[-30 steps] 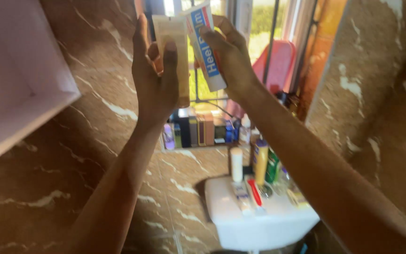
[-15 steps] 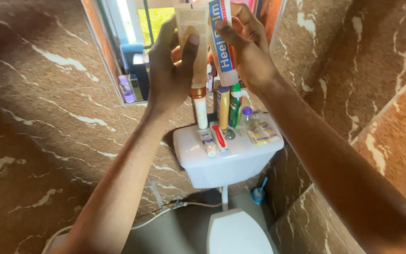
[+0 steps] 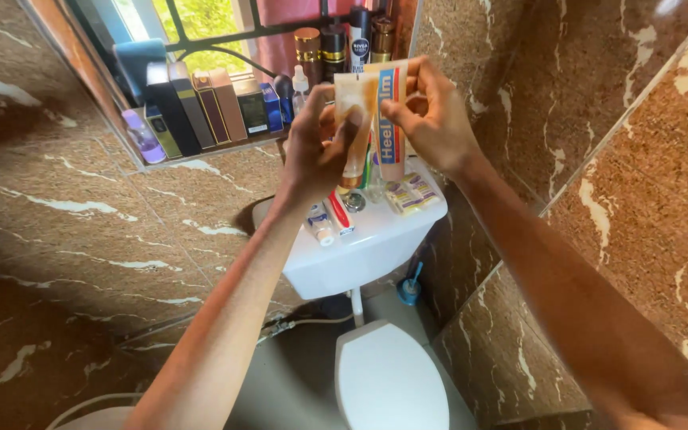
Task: Organize various toiletries and skincare products into a wall-mounted cabinet and onto the back of the toilet.
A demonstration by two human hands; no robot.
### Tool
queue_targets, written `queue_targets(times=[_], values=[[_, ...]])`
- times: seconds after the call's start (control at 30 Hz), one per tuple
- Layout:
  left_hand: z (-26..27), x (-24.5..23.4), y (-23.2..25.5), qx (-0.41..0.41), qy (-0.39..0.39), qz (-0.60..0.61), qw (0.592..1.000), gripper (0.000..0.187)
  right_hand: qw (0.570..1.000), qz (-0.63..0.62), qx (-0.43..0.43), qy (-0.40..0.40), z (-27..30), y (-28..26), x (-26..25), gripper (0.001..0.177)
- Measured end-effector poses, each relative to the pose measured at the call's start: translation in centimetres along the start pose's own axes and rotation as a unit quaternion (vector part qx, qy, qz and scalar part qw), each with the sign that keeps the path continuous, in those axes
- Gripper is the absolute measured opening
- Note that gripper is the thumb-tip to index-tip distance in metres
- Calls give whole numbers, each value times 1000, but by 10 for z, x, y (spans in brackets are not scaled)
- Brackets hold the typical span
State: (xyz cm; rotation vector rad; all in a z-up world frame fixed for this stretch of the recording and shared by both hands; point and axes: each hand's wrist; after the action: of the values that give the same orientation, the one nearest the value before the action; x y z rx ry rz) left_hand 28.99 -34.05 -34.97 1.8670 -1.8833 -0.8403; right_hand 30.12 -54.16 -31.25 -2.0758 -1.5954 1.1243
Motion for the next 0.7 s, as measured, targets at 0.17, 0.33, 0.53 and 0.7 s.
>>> queue_targets(times=[0.17, 0.33, 0.53, 0.7], values=[[18, 9, -43, -49, 11, 19, 999, 17, 999, 32, 11, 34, 21, 35, 10, 31], [26, 10, -78, -73, 58, 18, 995, 16, 992, 89, 70, 52, 34, 73, 20, 35], [37, 9, -90, -134, 53, 30, 989, 16, 982, 147, 111, 43, 57, 114, 43, 34], [42, 9, -110, -213, 44, 64, 974, 17, 980, 137, 142, 32, 71, 148, 69, 34]])
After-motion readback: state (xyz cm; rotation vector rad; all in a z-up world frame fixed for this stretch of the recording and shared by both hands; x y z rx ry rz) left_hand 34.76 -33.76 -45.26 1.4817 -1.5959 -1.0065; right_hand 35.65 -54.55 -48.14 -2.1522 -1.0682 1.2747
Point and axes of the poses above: each hand's wrist, its own z-axis away from the middle knuckle, its own x-axis out of the palm, y = z × x, and after that the axes turned 4 degrees about -z, right-handed
